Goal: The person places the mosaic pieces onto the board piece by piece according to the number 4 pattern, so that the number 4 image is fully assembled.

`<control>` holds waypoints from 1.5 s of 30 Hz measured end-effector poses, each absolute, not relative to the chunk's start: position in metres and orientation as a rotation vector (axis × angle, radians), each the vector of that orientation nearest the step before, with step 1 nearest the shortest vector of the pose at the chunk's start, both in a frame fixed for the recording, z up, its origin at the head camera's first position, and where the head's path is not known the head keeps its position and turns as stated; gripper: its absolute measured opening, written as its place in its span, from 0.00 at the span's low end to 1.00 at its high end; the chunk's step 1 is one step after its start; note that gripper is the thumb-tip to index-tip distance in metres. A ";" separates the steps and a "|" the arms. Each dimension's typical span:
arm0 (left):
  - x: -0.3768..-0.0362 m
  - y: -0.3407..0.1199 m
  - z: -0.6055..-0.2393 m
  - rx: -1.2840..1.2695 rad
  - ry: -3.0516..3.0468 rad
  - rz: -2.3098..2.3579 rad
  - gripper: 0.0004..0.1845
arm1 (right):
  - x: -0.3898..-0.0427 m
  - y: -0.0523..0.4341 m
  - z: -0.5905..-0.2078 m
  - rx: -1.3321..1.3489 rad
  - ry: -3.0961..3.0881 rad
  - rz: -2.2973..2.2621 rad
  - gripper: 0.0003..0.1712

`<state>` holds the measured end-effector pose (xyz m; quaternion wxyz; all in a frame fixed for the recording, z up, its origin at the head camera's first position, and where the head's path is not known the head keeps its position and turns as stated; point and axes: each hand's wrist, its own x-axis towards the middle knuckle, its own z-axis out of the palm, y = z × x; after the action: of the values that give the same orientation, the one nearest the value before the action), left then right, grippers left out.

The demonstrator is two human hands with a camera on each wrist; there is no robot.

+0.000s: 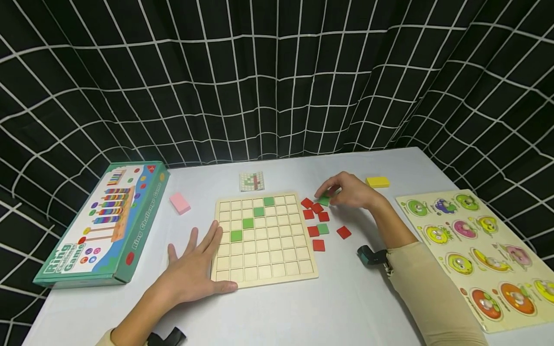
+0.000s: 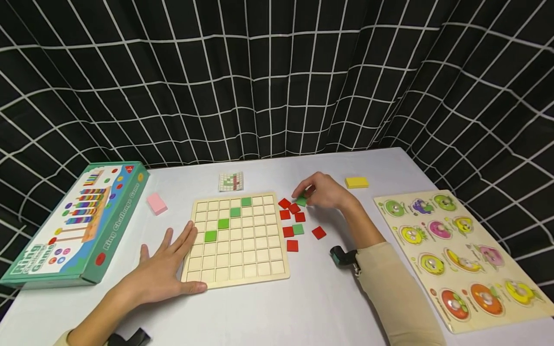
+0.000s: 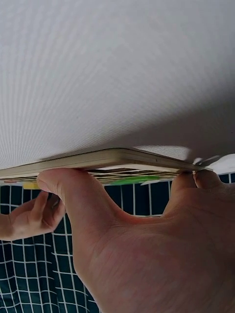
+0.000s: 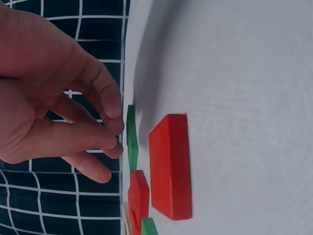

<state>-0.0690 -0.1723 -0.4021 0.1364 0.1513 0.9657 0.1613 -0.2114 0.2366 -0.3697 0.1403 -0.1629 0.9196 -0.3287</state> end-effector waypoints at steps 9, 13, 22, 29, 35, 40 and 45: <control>-0.068 -0.173 -0.401 0.442 2.802 0.468 0.72 | -0.210 0.238 -0.370 -0.538 2.709 -0.830 0.20; -0.068 -0.173 -0.400 0.429 2.798 0.470 0.72 | -0.211 0.237 -0.369 -0.528 2.717 -0.783 0.20; -0.068 -0.173 -0.401 0.426 2.791 0.470 0.72 | -0.210 0.232 -0.370 -0.442 2.731 -0.721 0.16; -0.068 -0.173 -0.402 0.431 2.792 0.477 0.72 | -0.211 0.232 -0.371 -0.423 2.723 -0.697 0.14; -0.067 -0.173 -0.402 0.435 2.792 0.480 0.72 | -0.210 0.234 -0.370 -0.443 2.711 -0.698 0.13; -0.068 -0.173 -0.402 0.434 2.787 0.483 0.72 | -0.210 0.237 -0.370 -0.435 2.697 -0.736 0.13; -0.069 -0.173 -0.402 0.434 2.786 0.474 0.72 | -0.211 0.240 -0.369 -0.389 2.691 -0.792 0.12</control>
<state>-0.0686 -0.1729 -0.4019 0.1406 0.1503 0.9647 0.1642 -0.2106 0.2403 -0.3691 0.1543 -0.1356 0.9388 -0.2765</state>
